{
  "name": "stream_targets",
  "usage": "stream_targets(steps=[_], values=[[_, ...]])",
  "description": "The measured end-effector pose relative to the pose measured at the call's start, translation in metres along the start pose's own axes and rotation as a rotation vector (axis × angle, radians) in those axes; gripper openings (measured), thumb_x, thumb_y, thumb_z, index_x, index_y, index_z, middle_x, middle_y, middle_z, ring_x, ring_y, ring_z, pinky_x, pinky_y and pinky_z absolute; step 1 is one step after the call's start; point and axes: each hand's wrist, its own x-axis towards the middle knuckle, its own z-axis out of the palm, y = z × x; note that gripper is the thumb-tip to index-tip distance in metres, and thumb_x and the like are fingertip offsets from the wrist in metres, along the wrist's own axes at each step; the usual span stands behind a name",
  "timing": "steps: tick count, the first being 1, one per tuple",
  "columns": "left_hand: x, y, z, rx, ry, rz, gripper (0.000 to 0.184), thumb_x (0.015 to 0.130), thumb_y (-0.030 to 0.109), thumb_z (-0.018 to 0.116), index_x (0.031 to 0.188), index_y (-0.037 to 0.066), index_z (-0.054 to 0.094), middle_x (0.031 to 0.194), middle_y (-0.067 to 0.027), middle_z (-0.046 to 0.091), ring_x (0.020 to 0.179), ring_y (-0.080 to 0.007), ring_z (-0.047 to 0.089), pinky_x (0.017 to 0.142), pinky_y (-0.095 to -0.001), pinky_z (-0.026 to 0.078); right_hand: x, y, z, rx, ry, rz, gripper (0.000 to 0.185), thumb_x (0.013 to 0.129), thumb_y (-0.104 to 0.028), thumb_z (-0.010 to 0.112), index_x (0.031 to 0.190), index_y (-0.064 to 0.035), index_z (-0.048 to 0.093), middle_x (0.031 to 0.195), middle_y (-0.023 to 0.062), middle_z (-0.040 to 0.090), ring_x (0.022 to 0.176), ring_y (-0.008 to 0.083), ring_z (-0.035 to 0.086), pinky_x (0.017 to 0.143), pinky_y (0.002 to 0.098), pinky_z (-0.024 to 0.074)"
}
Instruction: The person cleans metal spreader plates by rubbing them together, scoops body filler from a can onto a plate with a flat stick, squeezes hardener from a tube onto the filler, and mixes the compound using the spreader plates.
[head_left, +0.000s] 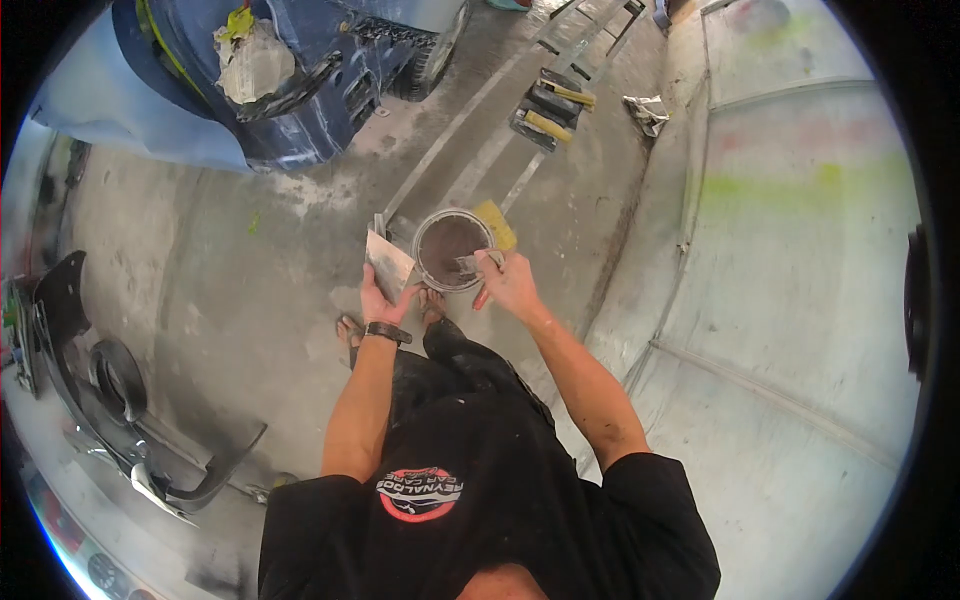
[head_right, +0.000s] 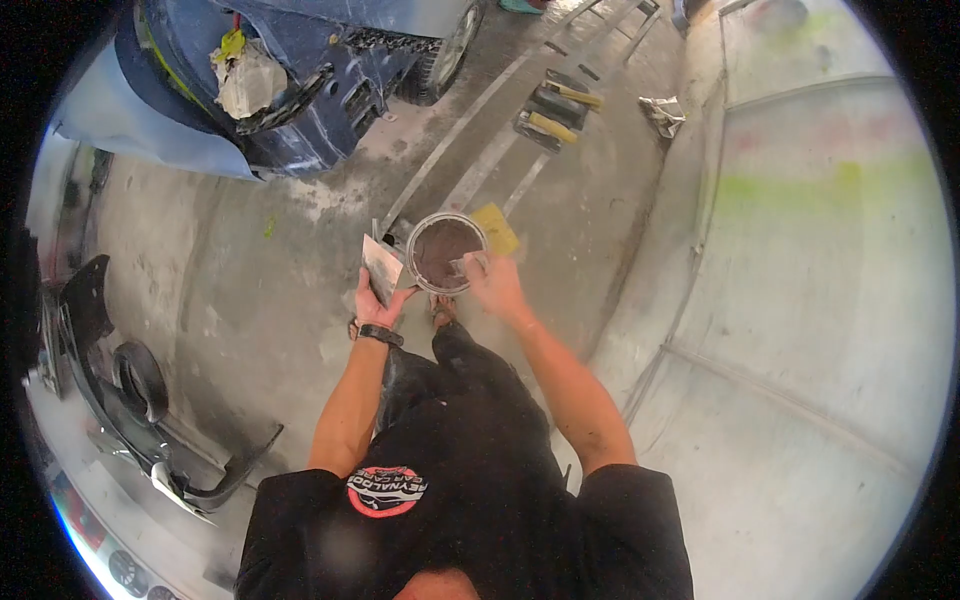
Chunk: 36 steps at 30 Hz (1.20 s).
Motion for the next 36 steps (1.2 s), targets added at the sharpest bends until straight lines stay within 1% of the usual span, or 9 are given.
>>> stream_targets(steps=[2,6,9,12,17,22,28,34,36], values=[[0.001,-0.001,0.001,0.006,0.015,0.008,0.055,0.103,0.048,0.050,0.145,0.014,0.046,0.147,-0.0094,0.050,0.134,-0.0406,0.047,0.101,-0.0730,0.040,0.006,0.029,0.009,0.149,0.059,0.041,0.039,0.101,-0.029,0.057,0.109,0.0075,0.070,0.069,0.0141,0.070,0.056,0.0221,0.069,0.046,0.0339,0.0510],[0.006,0.000,-0.005,0.000,-0.012,0.012,0.055,0.103,0.048,0.050,0.146,0.014,0.045,0.148,-0.0098,0.048,0.135,-0.0415,0.045,0.101,-0.0775,0.036,0.001,0.052,0.021,0.559,0.262,0.165,0.037,0.101,-0.024,0.059,0.104,0.0116,0.067,0.078,0.0165,0.071,0.068,0.0214,0.072,0.048,0.0335,0.0521],[-0.002,0.000,0.010,-0.003,0.027,0.000,0.054,0.108,0.046,0.037,0.150,0.013,0.040,0.150,-0.0135,0.047,0.142,-0.0403,0.039,0.110,-0.0787,0.022,-0.011,0.055,0.010,0.736,0.305,0.214,0.035,0.102,-0.021,0.060,0.105,0.0137,0.064,0.086,0.0202,0.071,0.077,0.0238,0.073,0.052,0.0338,0.0544],[-0.013,0.012,0.015,-0.004,0.154,-0.017,0.058,0.106,0.047,0.045,0.150,0.010,0.039,0.149,-0.0139,0.048,0.139,-0.0401,0.042,0.108,-0.0781,0.028,-0.027,0.057,-0.015,0.753,0.312,0.160,0.035,0.102,-0.019,0.059,0.111,0.0144,0.062,0.095,0.0216,0.070,0.086,0.0272,0.073,0.061,0.0346,0.0577],[-0.036,0.060,0.002,0.170,0.090,0.104,0.059,0.101,0.049,0.056,0.145,0.011,0.048,0.145,-0.0098,0.052,0.134,-0.0350,0.049,0.108,-0.0606,0.042,-0.069,0.053,-0.059,0.692,0.308,0.075,0.037,0.105,-0.024,0.055,0.122,0.0085,0.060,0.109,0.0191,0.070,0.093,0.0264,0.073,0.083,0.0350,0.0609],[-0.060,0.094,0.029,0.375,0.007,0.165,0.053,0.099,0.039,0.063,0.137,0.003,0.054,0.130,-0.0097,0.064,0.116,-0.0282,0.063,0.101,-0.0440,0.051,-0.115,0.049,-0.109,0.886,0.329,0.052,0.042,0.103,-0.022,0.058,0.125,0.0132,0.056,0.111,0.0227,0.067,0.097,0.0329,0.071,0.084,0.0402,0.0605],[-0.052,0.093,0.056,0.780,0.102,0.310,0.052,0.095,0.039,0.070,0.130,0.002,0.060,0.118,-0.0077,0.069,0.108,-0.0206,0.066,0.093,-0.0378,0.053,-0.165,0.023,-0.154,0.977,0.357,-0.034,0.042,0.102,-0.026,0.061,0.125,0.0091,0.058,0.111,0.0209,0.068,0.095,0.0330,0.071,0.086,0.0420,0.0590],[-0.039,0.053,0.109,0.957,0.039,0.290,0.053,0.098,0.044,0.065,0.122,-0.004,0.062,0.112,-0.0092,0.069,0.099,-0.0181,0.064,0.089,-0.0351,0.051,-0.211,-0.012,-0.191,0.916,0.407,-0.165,0.039,0.101,-0.028,0.061,0.121,0.0063,0.061,0.105,0.0187,0.071,0.088,0.0284,0.073,0.080,0.0392,0.0614],[-0.030,0.042,0.122,0.967,-0.020,0.234,0.062,0.096,0.048,0.066,0.132,-0.002,0.057,0.124,-0.0105,0.065,0.110,-0.0201,0.062,0.096,-0.0350,0.049,-0.224,-0.023,-0.197,0.900,0.445,-0.203,0.038,0.103,-0.026,0.058,0.120,0.0072,0.061,0.102,0.0194,0.072,0.085,0.0275,0.074,0.075,0.0368,0.0642]])
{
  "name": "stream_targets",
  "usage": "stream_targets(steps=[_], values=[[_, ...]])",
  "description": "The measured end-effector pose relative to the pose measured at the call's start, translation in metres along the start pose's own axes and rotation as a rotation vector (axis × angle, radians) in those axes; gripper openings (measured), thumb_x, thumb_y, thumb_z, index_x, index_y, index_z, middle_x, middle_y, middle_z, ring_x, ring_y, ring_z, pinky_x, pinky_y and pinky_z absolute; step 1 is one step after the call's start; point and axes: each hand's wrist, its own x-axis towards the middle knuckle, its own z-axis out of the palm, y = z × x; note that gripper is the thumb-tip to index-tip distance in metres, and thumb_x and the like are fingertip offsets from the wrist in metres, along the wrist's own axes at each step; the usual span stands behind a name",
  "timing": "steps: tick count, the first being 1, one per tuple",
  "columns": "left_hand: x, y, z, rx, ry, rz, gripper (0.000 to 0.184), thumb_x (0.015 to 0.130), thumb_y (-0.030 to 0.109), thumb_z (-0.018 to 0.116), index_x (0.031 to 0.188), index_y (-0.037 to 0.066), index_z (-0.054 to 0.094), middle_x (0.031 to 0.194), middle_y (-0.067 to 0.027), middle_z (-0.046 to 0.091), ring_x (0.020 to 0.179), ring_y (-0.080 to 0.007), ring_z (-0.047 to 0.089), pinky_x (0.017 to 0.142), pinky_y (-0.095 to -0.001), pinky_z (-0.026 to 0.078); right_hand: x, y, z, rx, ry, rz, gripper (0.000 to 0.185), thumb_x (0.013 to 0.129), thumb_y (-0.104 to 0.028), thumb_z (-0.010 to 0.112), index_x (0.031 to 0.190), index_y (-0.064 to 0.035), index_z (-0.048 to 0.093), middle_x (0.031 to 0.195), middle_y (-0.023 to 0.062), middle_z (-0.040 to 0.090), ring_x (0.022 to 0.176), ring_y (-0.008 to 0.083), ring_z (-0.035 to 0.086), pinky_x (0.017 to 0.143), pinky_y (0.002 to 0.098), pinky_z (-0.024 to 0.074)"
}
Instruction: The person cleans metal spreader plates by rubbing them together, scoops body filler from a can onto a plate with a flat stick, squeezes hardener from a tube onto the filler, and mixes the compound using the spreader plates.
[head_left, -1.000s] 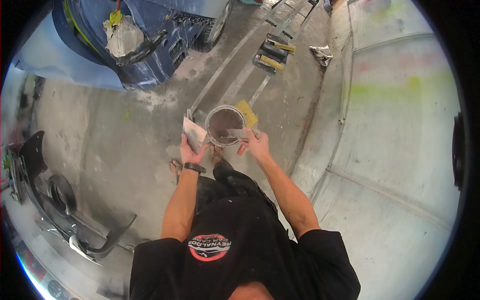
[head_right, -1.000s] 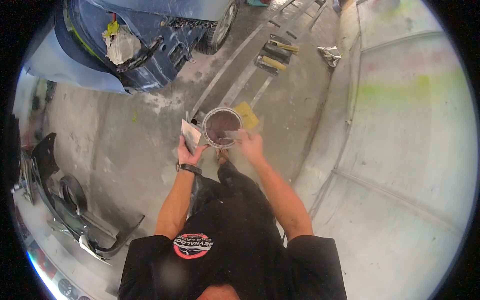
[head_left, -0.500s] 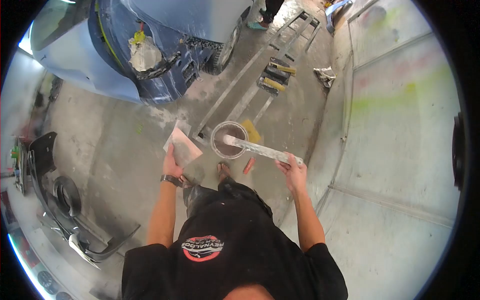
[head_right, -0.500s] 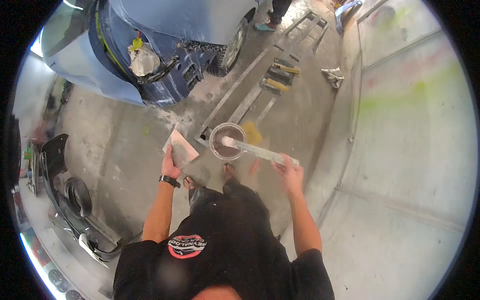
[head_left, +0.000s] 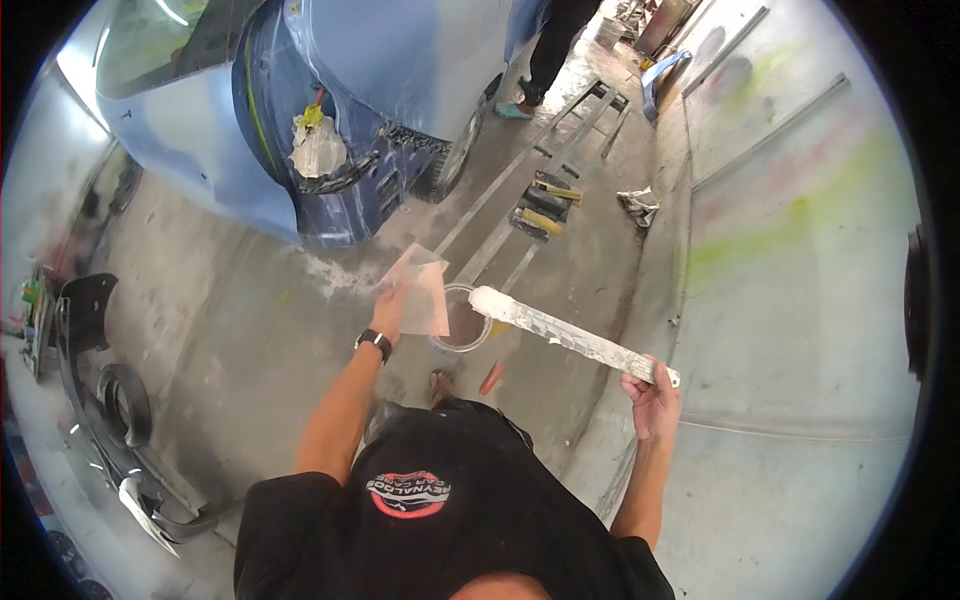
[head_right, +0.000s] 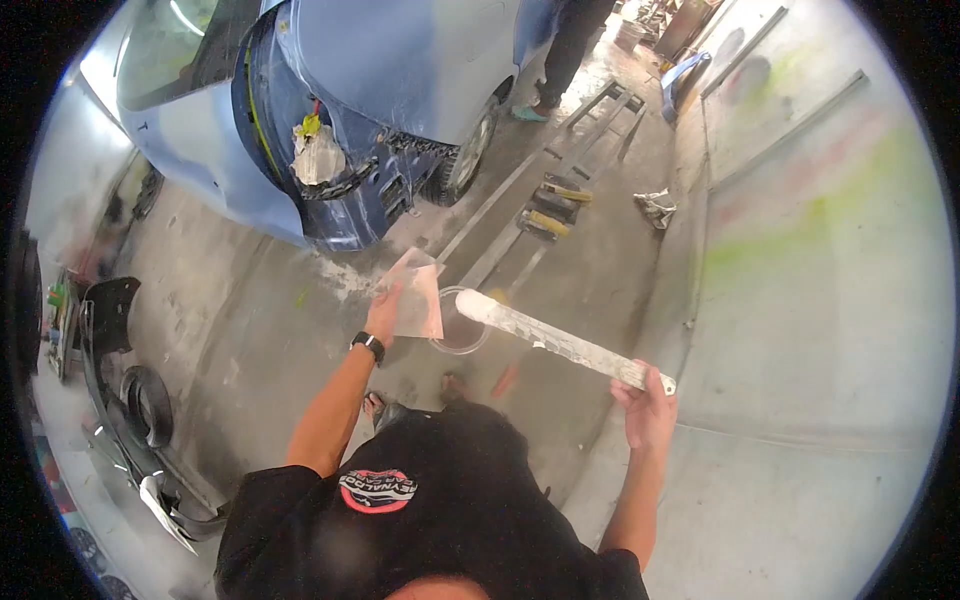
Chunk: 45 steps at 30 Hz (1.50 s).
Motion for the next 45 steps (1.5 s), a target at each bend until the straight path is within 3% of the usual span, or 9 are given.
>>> stream_targets(steps=[4,12,15,18,22,27,34,39,45], values=[[0.005,0.010,0.030,0.000,-0.243,0.025,0.070,0.095,0.052,0.065,0.140,-0.001,0.053,0.133,-0.0113,0.063,0.120,-0.0220,0.060,0.102,-0.0364,0.047,-0.012,-0.011,0.004,-0.008,-0.022,-0.038,0.037,0.103,-0.025,0.059,0.120,0.0075,0.060,0.102,0.0197,0.072,0.086,0.0278,0.074,0.076,0.0378,0.0643],[-0.034,0.081,0.071,-0.015,-0.418,-0.074,0.048,0.107,0.037,0.047,0.137,0.000,0.055,0.131,-0.0122,0.063,0.116,-0.0245,0.063,0.101,-0.0392,0.050,-0.047,0.030,0.028,-0.144,0.017,-0.141,0.037,0.103,-0.024,0.059,0.119,0.0095,0.061,0.104,0.0219,0.071,0.093,0.0277,0.073,0.087,0.0390,0.0610],[-0.028,0.098,0.071,-0.060,-0.384,-0.198,0.047,0.108,0.036,0.043,0.137,0.000,0.052,0.131,-0.0123,0.063,0.113,-0.0253,0.066,0.099,-0.0424,0.053,-0.073,0.032,0.034,-0.906,-0.360,-0.537,0.036,0.098,-0.019,0.066,0.124,0.0050,0.063,0.119,0.0198,0.069,0.103,0.0298,0.071,0.095,0.0417,0.0573],[-0.010,0.101,0.060,-0.123,-0.475,-0.264,0.045,0.109,0.034,0.040,0.137,0.000,0.051,0.132,-0.0133,0.063,0.114,-0.0259,0.066,0.101,-0.0443,0.053,-0.086,0.035,0.061,-1.138,-0.669,-0.873,0.040,0.089,-0.010,0.072,0.126,0.0017,0.064,0.123,0.0186,0.068,0.110,0.0343,0.069,0.099,0.0443,0.0556],[0.000,0.110,0.041,-0.049,-0.594,-0.372,0.044,0.110,0.030,0.037,0.139,-0.001,0.047,0.134,-0.0150,0.061,0.117,-0.0270,0.065,0.104,-0.0458,0.052,-0.087,0.014,0.072,-1.251,-0.856,-0.948,0.042,0.084,-0.006,0.069,0.126,-0.0039,0.066,0.123,0.0156,0.068,0.116,0.0340,0.066,0.100,0.0409,0.0551],[0.009,0.097,0.019,0.102,-0.400,-0.180,0.046,0.107,0.036,0.046,0.132,-0.002,0.055,0.123,-0.0140,0.066,0.107,-0.0224,0.067,0.092,-0.0387,0.055,-0.086,-0.042,0.086,-1.413,-1.022,-0.929,0.041,0.085,-0.003,0.072,0.126,-0.0021,0.066,0.122,0.0181,0.068,0.119,0.0360,0.064,0.100,0.0443,0.0544],[-0.017,0.068,0.013,-0.059,-0.278,0.161,0.061,0.101,0.050,0.057,0.131,-0.003,0.058,0.119,-0.0099,0.067,0.103,-0.0194,0.065,0.089,-0.0348,0.051,-0.084,-0.069,0.077,-0.934,-0.482,-0.661,0.033,0.098,-0.017,0.062,0.125,0.0018,0.064,0.124,0.0172,0.068,0.108,0.0293,0.068,0.094,0.0380,0.0561],[-0.027,0.055,0.002,-0.265,-0.264,0.008,0.057,0.101,0.047,0.059,0.135,0.001,0.056,0.128,-0.0079,0.064,0.113,-0.0206,0.063,0.094,-0.0395,0.053,-0.098,-0.048,0.083,-0.237,-0.101,-0.580,0.038,0.102,-0.026,0.059,0.120,0.0077,0.064,0.115,0.0164,0.068,0.101,0.0266,0.068,0.085,0.0429,0.0592],[-0.033,0.070,-0.027,-0.433,-0.360,-0.050,0.056,0.101,0.043,0.059,0.142,0.007,0.050,0.136,-0.0068,0.060,0.121,-0.0262,0.061,0.098,-0.0467,0.054,-0.107,-0.024,0.114,-0.213,0.150,-0.461,0.036,0.105,-0.026,0.056,0.118,0.0067,0.063,0.105,0.0154,0.070,0.092,0.0253,0.070,0.082,0.0407,0.0610]])
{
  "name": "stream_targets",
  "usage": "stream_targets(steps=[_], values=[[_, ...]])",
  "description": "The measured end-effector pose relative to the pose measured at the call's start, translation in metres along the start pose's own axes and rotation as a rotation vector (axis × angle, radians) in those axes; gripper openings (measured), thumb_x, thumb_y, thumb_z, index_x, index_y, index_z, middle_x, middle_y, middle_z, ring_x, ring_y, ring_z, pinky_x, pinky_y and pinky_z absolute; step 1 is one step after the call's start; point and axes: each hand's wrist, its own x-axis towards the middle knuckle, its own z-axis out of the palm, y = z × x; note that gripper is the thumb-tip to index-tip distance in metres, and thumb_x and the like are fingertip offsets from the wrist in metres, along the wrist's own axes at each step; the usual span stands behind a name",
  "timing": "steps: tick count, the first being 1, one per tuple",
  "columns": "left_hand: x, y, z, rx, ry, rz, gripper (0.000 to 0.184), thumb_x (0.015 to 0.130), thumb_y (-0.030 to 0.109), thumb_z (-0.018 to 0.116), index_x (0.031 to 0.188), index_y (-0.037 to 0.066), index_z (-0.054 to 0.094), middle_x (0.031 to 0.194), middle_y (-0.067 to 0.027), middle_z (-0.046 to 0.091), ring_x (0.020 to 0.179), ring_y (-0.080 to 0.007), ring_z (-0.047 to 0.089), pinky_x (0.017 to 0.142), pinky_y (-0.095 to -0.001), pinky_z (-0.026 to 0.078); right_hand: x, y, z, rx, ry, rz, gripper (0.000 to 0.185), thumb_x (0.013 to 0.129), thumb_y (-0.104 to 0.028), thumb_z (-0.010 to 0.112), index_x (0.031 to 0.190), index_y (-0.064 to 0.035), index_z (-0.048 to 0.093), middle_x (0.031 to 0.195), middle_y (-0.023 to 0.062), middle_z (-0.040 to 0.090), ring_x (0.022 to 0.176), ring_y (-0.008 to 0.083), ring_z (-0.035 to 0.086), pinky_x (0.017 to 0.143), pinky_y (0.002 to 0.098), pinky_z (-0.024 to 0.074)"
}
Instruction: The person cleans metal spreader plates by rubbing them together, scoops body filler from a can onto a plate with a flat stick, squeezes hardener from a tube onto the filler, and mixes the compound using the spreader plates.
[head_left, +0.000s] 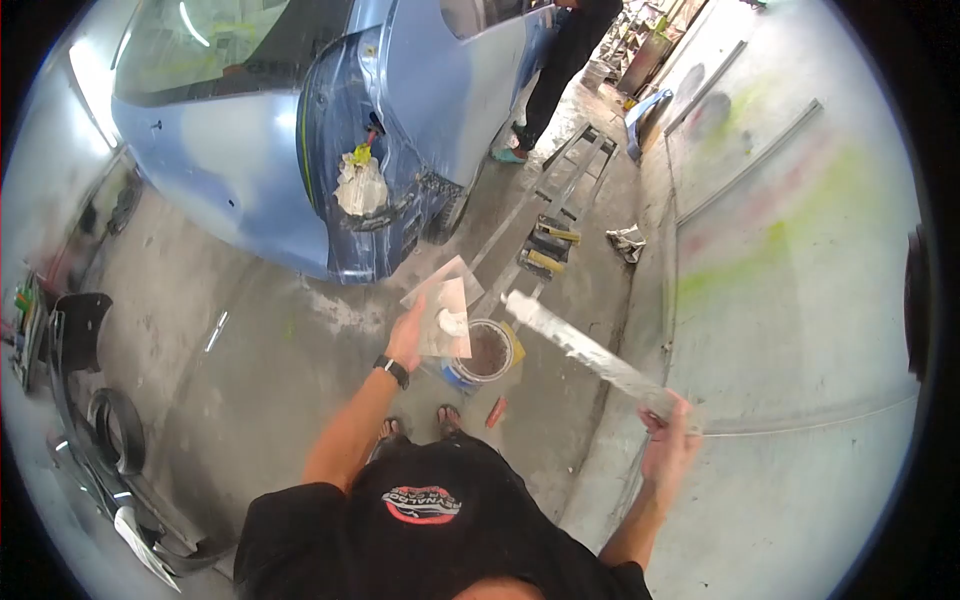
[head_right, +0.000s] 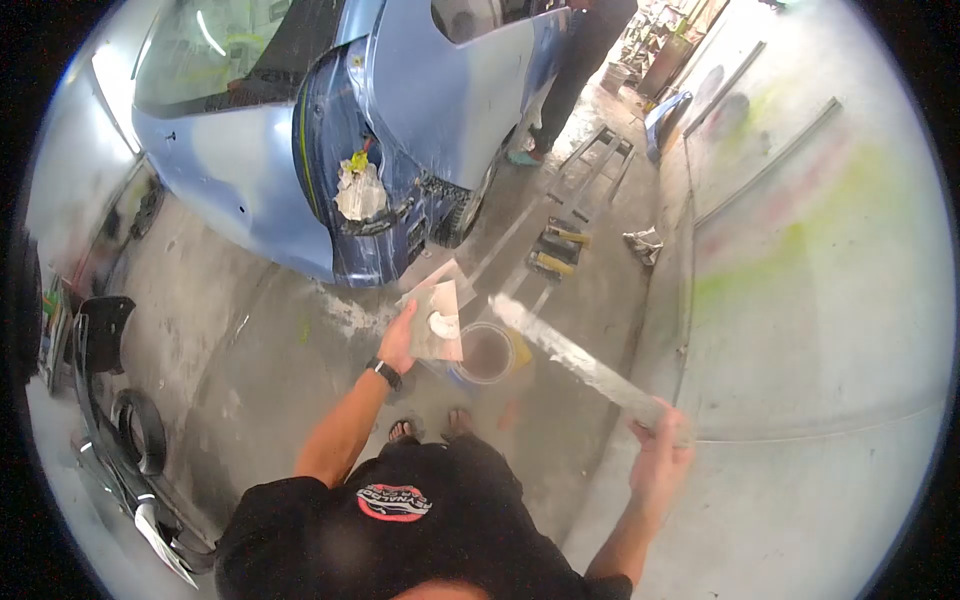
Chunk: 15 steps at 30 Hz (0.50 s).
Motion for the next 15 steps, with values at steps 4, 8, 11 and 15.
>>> stream_targets(steps=[4,8,11,15], values=[[-0.021,0.015,-0.021,-0.099,0.001,-0.080,0.049,0.100,0.037,0.061,0.136,0.003,0.056,0.129,-0.0092,0.065,0.114,-0.0239,0.065,0.095,-0.0428,0.056,-0.006,0.078,0.056,-0.498,-0.125,-0.021,0.034,0.102,-0.027,0.059,0.098,0.0035,0.072,0.079,0.0058,0.068,0.073,0.0118,0.064,0.066,0.0328,0.0575],[-0.044,0.022,-0.039,0.093,0.008,-0.052,0.041,0.101,0.034,0.061,0.129,0.004,0.059,0.122,-0.0086,0.068,0.105,-0.0250,0.069,0.093,-0.0437,0.056,0.001,0.184,0.114,-0.618,-0.229,-0.081,0.032,0.098,-0.027,0.064,0.091,0.0035,0.072,0.064,0.0071,0.066,0.059,0.0161,0.063,0.057,0.0364,0.0507],[-0.057,0.023,-0.071,0.199,0.049,-0.081,0.044,0.101,0.035,0.060,0.132,0.004,0.057,0.122,-0.0096,0.068,0.107,-0.0263,0.068,0.092,-0.0451,0.056,0.016,0.237,0.150,-0.896,-0.408,-0.175,0.031,0.095,-0.027,0.063,0.091,0.0036,0.072,0.073,0.0205,0.070,0.064,0.0347,0.069,0.061,0.0426,0.0532],[-0.081,0.032,-0.085,0.160,0.123,-0.060,0.047,0.102,0.037,0.058,0.134,0.003,0.057,0.123,-0.0106,0.067,0.108,-0.0273,0.067,0.091,-0.0461,0.056,0.033,0.306,0.176,-1.175,-0.643,-0.167,0.039,0.093,-0.035,0.062,0.092,0.0022,0.073,0.086,0.0272,0.070,0.081,0.0461,0.067,0.074,0.0507,0.0540]])
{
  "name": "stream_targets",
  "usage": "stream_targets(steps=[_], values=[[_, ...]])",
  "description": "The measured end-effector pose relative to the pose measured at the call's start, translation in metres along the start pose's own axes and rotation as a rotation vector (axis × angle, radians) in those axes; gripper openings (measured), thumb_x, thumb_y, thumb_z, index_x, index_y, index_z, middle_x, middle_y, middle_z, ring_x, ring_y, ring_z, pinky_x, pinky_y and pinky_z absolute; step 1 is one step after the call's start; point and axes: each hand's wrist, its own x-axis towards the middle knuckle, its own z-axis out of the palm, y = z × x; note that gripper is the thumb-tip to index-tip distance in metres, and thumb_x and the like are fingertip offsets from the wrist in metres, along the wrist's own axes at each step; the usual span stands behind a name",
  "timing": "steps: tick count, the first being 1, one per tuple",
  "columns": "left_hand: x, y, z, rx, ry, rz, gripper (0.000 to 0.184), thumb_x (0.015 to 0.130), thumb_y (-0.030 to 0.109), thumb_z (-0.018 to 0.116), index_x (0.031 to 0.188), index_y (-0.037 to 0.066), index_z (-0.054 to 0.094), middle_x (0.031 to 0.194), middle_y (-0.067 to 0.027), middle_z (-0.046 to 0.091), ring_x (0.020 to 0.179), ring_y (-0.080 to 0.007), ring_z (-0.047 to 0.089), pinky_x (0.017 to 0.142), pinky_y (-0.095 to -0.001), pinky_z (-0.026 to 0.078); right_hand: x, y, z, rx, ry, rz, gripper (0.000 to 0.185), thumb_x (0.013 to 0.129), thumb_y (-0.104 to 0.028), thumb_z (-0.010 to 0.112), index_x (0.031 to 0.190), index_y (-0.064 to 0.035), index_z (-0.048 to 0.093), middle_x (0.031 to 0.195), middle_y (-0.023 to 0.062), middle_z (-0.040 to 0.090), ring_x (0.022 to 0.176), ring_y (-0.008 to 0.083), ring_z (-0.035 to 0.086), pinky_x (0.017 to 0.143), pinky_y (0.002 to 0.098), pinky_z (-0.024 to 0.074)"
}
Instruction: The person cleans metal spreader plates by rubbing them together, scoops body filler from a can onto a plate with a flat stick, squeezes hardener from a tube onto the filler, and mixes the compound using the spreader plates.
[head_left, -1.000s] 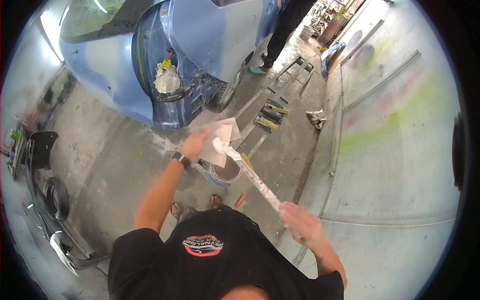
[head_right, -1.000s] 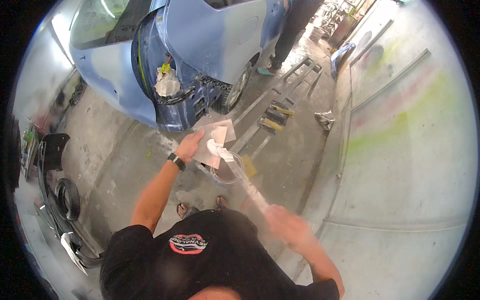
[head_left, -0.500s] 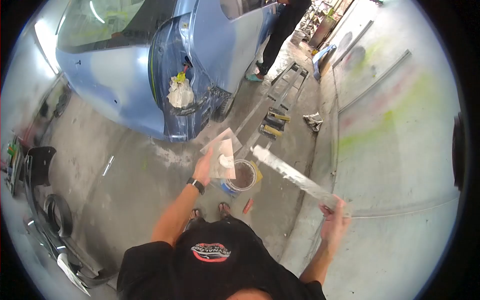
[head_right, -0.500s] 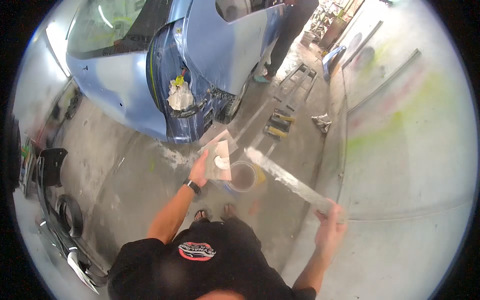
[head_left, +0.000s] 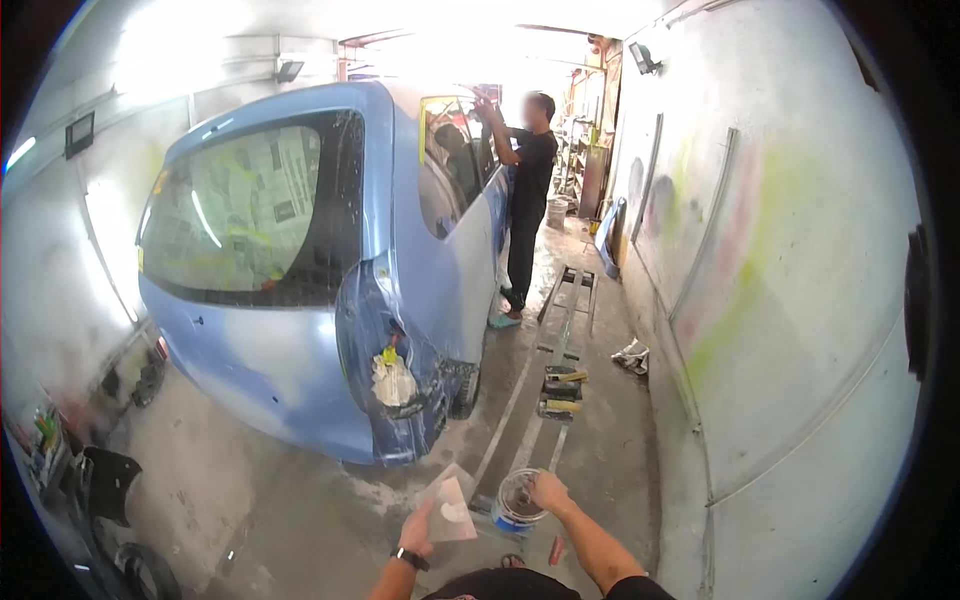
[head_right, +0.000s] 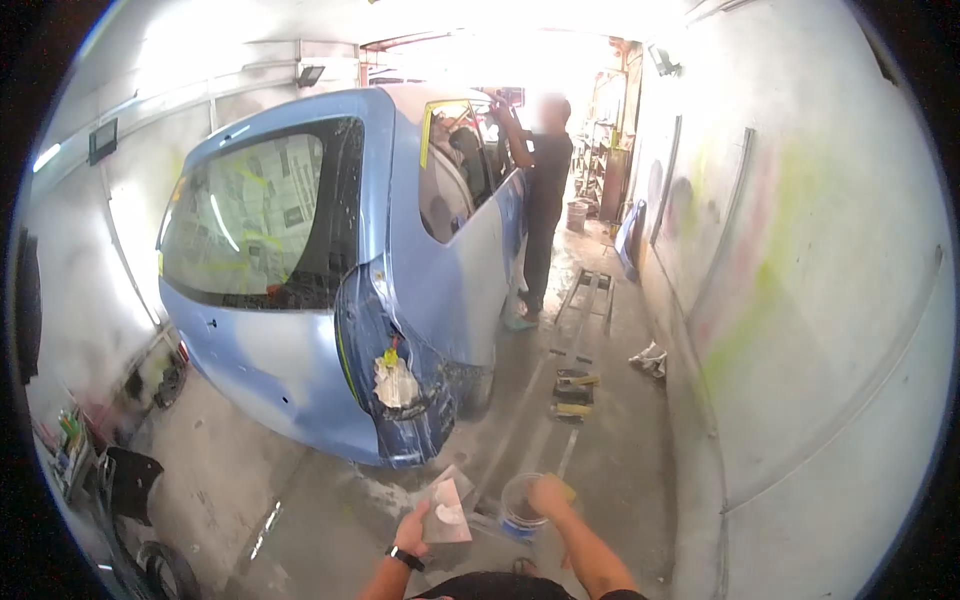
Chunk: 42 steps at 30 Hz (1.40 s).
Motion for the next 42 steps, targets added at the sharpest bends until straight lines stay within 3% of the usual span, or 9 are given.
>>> stream_targets(steps=[5,8,11,17,20,23,30,35,42], values=[[-0.022,0.011,-0.031,-0.074,0.008,0.044,0.043,0.104,0.030,0.053,0.137,0.002,0.053,0.129,-0.0120,0.065,0.115,-0.0306,0.064,0.100,-0.0497,0.053,0.009,0.002,0.023,0.052,-0.138,0.011,0.046,0.091,-0.042,0.061,0.091,0.0022,0.074,0.093,0.0287,0.070,0.091,0.0446,0.068,0.084,0.0516,0.0532],[-0.036,0.019,-0.037,-0.107,0.080,0.112,0.046,0.102,0.033,0.057,0.134,0.000,0.056,0.123,-0.0140,0.066,0.107,-0.0315,0.068,0.089,-0.0493,0.058,0.013,0.005,0.016,-0.026,-0.182,0.026,0.041,0.091,-0.037,0.061,0.092,0.0015,0.075,0.096,0.0295,0.069,0.091,0.0451,0.068,0.082,0.0505,0.0547],[-0.033,0.015,-0.055,-0.167,0.089,0.140,0.046,0.102,0.031,0.056,0.137,0.001,0.054,0.125,-0.0127,0.066,0.111,-0.0313,0.067,0.095,-0.0499,0.056,0.023,0.026,0.006,0.021,-0.234,-0.016,0.039,0.091,-0.035,0.059,0.088,0.0010,0.075,0.091,0.0272,0.071,0.084,0.0421,0.071,0.077,0.0476,0.0567],[-0.033,0.015,-0.041,-0.193,0.053,0.135,0.047,0.102,0.030,0.056,0.140,0.003,0.051,0.130,-0.0132,0.064,0.117,-0.0320,0.064,0.100,-0.0511,0.053,0.023,0.056,0.042,0.367,-0.136,0.294,0.035,0.095,-0.027,0.061,0.094,0.0062,0.071,0.076,0.0173,0.072,0.065,0.0244,0.073,0.065,0.0380,0.0593],[-0.035,0.018,-0.022,-0.184,0.039,0.118,0.047,0.103,0.030,0.055,0.140,0.002,0.051,0.133,-0.0139,0.063,0.119,-0.0324,0.063,0.101,-0.0514,0.052,0.013,0.080,0.054,0.671,0.009,0.360,0.031,0.096,-0.018,0.061,0.099,0.0115,0.067,0.077,0.0174,0.071,0.061,0.0242,0.072,0.057,0.0353,0.0597],[-0.035,0.020,-0.001,-0.154,0.040,0.121,0.046,0.104,0.029,0.053,0.140,0.001,0.050,0.133,-0.0148,0.062,0.119,-0.0323,0.062,0.101,-0.0513,0.052,-0.013,0.084,0.016,1.002,-0.025,0.612,0.029,0.097,-0.015,0.060,0.098,0.0135,0.065,0.079,0.0187,0.069,0.060,0.0274,0.072,0.052,0.0349,0.0596],[-0.005,0.006,0.004,-0.001,0.040,0.071,0.046,0.105,0.029,0.051,0.141,0.000,0.050,0.134,-0.0148,0.061,0.120,-0.0306,0.062,0.101,-0.0493,0.053,-0.064,0.147,0.019,1.143,0.154,0.609,0.028,0.101,-0.015,0.056,0.096,0.0114,0.064,0.083,0.0197,0.069,0.065,0.0265,0.071,0.058,0.0364,0.0616],[-0.012,0.015,0.061,-0.025,0.039,0.074,0.044,0.105,0.033,0.052,0.137,0.003,0.053,0.131,-0.0117,0.063,0.117,-0.0280,0.063,0.097,-0.0479,0.055,-0.110,0.137,-0.074,1.302,0.267,0.642,0.026,0.103,-0.017,0.057,0.104,0.0082,0.064,0.088,0.0181,0.071,0.072,0.0254,0.073,0.061,0.0367,0.0623],[0.032,0.002,0.081,-0.008,0.028,0.091,0.043,0.100,0.031,0.064,0.130,0.001,0.057,0.123,-0.0094,0.066,0.109,-0.0221,0.067,0.093,-0.0404,0.056,-0.155,0.127,-0.191,1.495,0.379,0.587,0.035,0.103,-0.025,0.059,0.113,0.0086,0.063,0.094,0.0175,0.072,0.077,0.0263,0.073,0.067,0.0345,0.0608]])
